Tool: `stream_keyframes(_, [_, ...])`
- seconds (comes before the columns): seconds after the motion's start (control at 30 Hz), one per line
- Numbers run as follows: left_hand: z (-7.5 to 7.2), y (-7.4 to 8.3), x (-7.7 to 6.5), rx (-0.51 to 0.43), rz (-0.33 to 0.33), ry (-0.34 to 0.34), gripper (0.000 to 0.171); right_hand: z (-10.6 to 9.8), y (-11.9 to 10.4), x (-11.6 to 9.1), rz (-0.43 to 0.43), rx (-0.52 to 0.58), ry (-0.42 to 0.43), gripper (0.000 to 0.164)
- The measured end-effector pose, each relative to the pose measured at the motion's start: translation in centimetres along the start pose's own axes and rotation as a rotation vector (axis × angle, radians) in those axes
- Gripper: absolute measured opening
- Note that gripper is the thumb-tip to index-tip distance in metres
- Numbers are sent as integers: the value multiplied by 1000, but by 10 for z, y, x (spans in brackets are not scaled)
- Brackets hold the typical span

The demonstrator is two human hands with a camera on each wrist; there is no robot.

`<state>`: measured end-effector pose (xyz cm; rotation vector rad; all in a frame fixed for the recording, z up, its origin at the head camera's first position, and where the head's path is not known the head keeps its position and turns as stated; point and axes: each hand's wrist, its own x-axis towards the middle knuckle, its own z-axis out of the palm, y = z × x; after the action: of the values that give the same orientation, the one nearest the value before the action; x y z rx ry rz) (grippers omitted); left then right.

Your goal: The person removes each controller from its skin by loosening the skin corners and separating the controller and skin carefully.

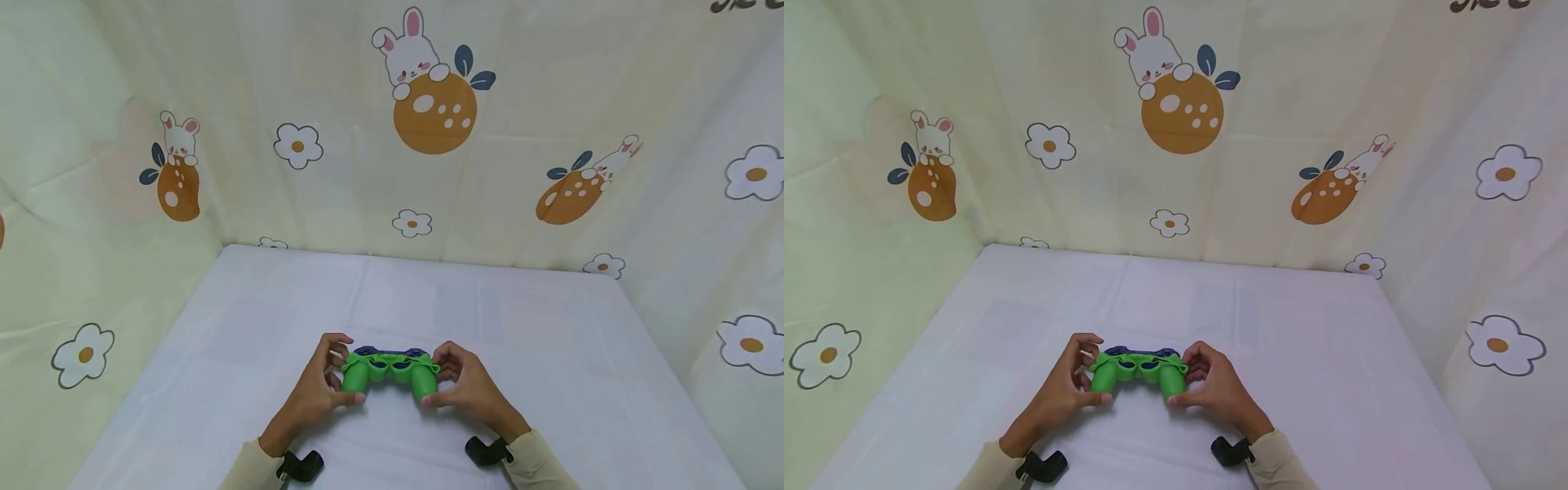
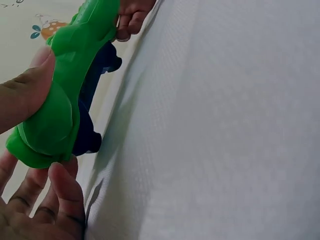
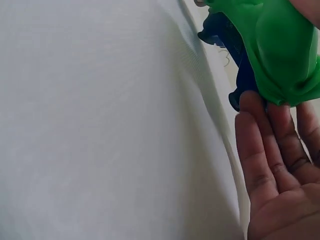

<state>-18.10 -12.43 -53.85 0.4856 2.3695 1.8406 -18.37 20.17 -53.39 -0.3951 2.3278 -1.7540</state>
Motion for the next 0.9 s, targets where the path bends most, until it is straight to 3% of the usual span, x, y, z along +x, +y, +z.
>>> stream_keyframes(0.43, [-4, 0, 2, -59, 9, -5, 84, 1, -1, -1, -107, 65, 2, 59])
stream_keyframes(0.9, [-4, 0, 1, -125, 11, -14, 73, 2, 3, -1, -155, 82, 14, 43])
